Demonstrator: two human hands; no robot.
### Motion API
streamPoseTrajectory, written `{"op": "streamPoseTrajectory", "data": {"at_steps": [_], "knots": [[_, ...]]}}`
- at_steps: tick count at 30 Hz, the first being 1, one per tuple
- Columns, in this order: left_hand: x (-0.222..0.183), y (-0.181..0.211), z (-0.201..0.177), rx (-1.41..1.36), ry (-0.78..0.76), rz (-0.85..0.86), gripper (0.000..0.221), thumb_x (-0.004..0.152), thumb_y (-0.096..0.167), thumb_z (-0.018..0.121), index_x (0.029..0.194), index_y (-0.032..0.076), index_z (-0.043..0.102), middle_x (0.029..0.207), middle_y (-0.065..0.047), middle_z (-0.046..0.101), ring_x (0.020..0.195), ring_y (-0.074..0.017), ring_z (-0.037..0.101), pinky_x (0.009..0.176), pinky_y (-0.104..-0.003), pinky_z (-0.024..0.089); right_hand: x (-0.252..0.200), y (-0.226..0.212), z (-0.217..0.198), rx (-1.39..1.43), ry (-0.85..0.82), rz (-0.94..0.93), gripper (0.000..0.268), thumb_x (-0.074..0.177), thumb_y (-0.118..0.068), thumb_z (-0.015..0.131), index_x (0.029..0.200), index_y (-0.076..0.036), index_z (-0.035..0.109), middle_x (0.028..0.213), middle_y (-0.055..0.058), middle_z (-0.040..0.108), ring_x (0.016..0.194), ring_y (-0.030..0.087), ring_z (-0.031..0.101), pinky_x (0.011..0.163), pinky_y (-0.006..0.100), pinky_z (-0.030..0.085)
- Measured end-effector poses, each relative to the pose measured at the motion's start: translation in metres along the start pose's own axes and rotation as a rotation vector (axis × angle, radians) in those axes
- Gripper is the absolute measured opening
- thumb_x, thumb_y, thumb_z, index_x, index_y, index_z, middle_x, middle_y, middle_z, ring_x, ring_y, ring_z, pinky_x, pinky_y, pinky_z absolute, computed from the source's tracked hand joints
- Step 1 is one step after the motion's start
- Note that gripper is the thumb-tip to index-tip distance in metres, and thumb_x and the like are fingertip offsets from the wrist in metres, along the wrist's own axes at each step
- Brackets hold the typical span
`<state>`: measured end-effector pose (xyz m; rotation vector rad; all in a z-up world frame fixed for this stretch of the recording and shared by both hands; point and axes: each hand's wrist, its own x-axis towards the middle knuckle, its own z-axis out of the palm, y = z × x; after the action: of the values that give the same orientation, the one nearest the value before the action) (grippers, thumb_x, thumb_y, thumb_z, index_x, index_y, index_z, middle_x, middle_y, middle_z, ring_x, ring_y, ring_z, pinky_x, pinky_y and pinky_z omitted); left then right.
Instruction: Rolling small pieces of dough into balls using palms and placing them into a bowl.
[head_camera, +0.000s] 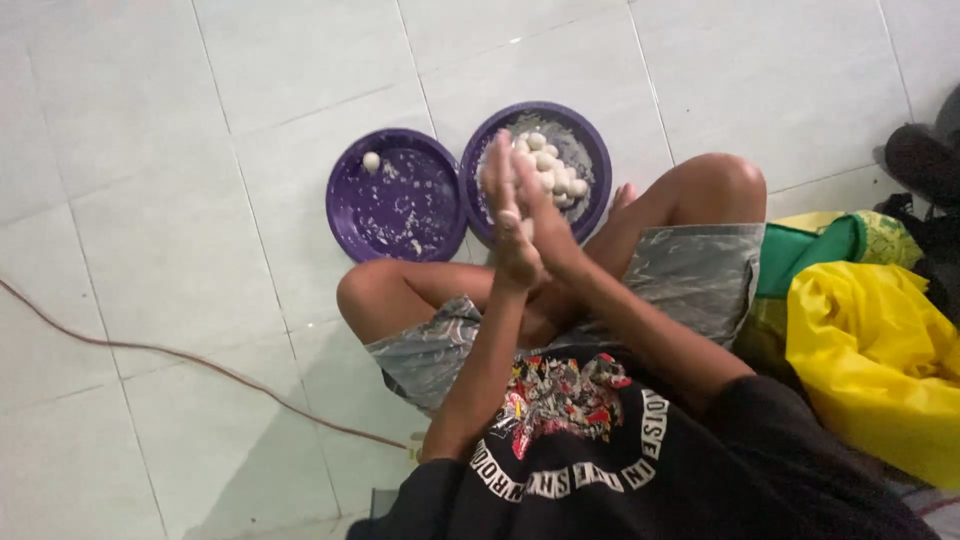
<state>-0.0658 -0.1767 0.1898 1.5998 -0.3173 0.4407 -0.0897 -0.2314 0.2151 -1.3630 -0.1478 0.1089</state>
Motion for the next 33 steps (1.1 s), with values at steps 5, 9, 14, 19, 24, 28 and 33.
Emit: {"op": "streamPoseTrajectory", "data": {"at_steps": [5, 9, 14, 19, 24, 28, 33], "knots": [[0.002, -0.03, -0.004, 0.117, 0.019, 0.03, 0.08, 0.107, 0.059, 0.005, 0.167, 0.007, 0.018, 0.171, -0.013, 0.015, 0.159, -0.0262, 0.017, 0.129, -0.038, 0.021, 0.024, 0.007, -0.017, 0.13, 0.057, 0.042, 0.05, 0.116, -0.026, 0.028, 0.163, -0.008, 0.025, 0.17, 0.01, 0.022, 0.158, 0.02, 0.013, 0.131, 0.039, 0.001], [0.014, -0.01, 0.008, 0.108, 0.06, 0.207, 0.07, 0.111, 0.046, 0.009, 0.166, 0.004, 0.016, 0.172, -0.018, 0.014, 0.158, -0.0297, 0.021, 0.128, -0.041, 0.025, 0.007, -0.042, -0.002, -0.185, 0.049, 0.242, 0.056, 0.108, -0.038, 0.035, 0.158, -0.011, 0.039, 0.156, 0.032, 0.04, 0.149, 0.038, 0.03, 0.124, 0.055, 0.01], [-0.001, 0.0, 0.009, 0.062, -0.012, 0.051, 0.084, 0.104, 0.059, 0.005, 0.165, 0.003, 0.017, 0.168, -0.019, 0.015, 0.157, -0.0302, 0.021, 0.128, -0.042, 0.018, 0.003, -0.029, -0.003, 0.177, -0.005, 0.038, 0.054, 0.115, -0.034, 0.027, 0.163, -0.01, 0.026, 0.171, 0.011, 0.016, 0.157, 0.019, 0.013, 0.13, 0.039, 0.0], [-0.003, 0.016, 0.013, 0.029, -0.036, 0.038, 0.088, 0.103, 0.064, 0.004, 0.166, 0.004, 0.015, 0.169, -0.019, 0.014, 0.158, -0.0304, 0.019, 0.129, -0.043, 0.017, 0.002, -0.006, -0.011, 0.177, -0.063, 0.056, 0.055, 0.115, -0.036, 0.028, 0.165, -0.014, 0.023, 0.172, 0.008, 0.013, 0.157, 0.016, 0.012, 0.129, 0.039, 0.001], [-0.003, -0.001, -0.001, 0.124, -0.042, 0.056, 0.088, 0.103, 0.064, 0.007, 0.165, 0.002, 0.017, 0.168, -0.02, 0.013, 0.158, -0.0333, 0.017, 0.13, -0.044, 0.014, 0.011, 0.037, -0.039, 0.051, 0.008, 0.056, 0.05, 0.117, -0.026, 0.026, 0.163, -0.007, 0.028, 0.169, 0.018, 0.019, 0.153, 0.023, 0.021, 0.127, 0.046, 0.008], [-0.005, -0.02, -0.005, 0.161, -0.032, 0.071, 0.088, 0.103, 0.064, 0.008, 0.164, 0.002, 0.018, 0.168, -0.02, 0.013, 0.158, -0.0348, 0.015, 0.131, -0.044, 0.012, -0.002, 0.041, -0.023, 0.379, -0.025, 0.111, 0.052, 0.115, -0.03, 0.032, 0.165, -0.017, 0.023, 0.17, 0.002, 0.018, 0.154, 0.01, 0.021, 0.13, 0.037, 0.004], [-0.015, 0.003, 0.005, -0.083, -0.097, -0.035, 0.093, 0.101, 0.073, 0.013, 0.167, 0.006, 0.012, 0.17, -0.02, 0.007, 0.159, -0.0337, 0.012, 0.13, -0.045, 0.014, -0.003, 0.01, -0.009, 0.415, 0.053, 0.262, 0.06, 0.11, -0.048, 0.037, 0.163, -0.023, 0.028, 0.167, -0.001, 0.026, 0.151, 0.012, 0.029, 0.126, 0.048, 0.015]]}}
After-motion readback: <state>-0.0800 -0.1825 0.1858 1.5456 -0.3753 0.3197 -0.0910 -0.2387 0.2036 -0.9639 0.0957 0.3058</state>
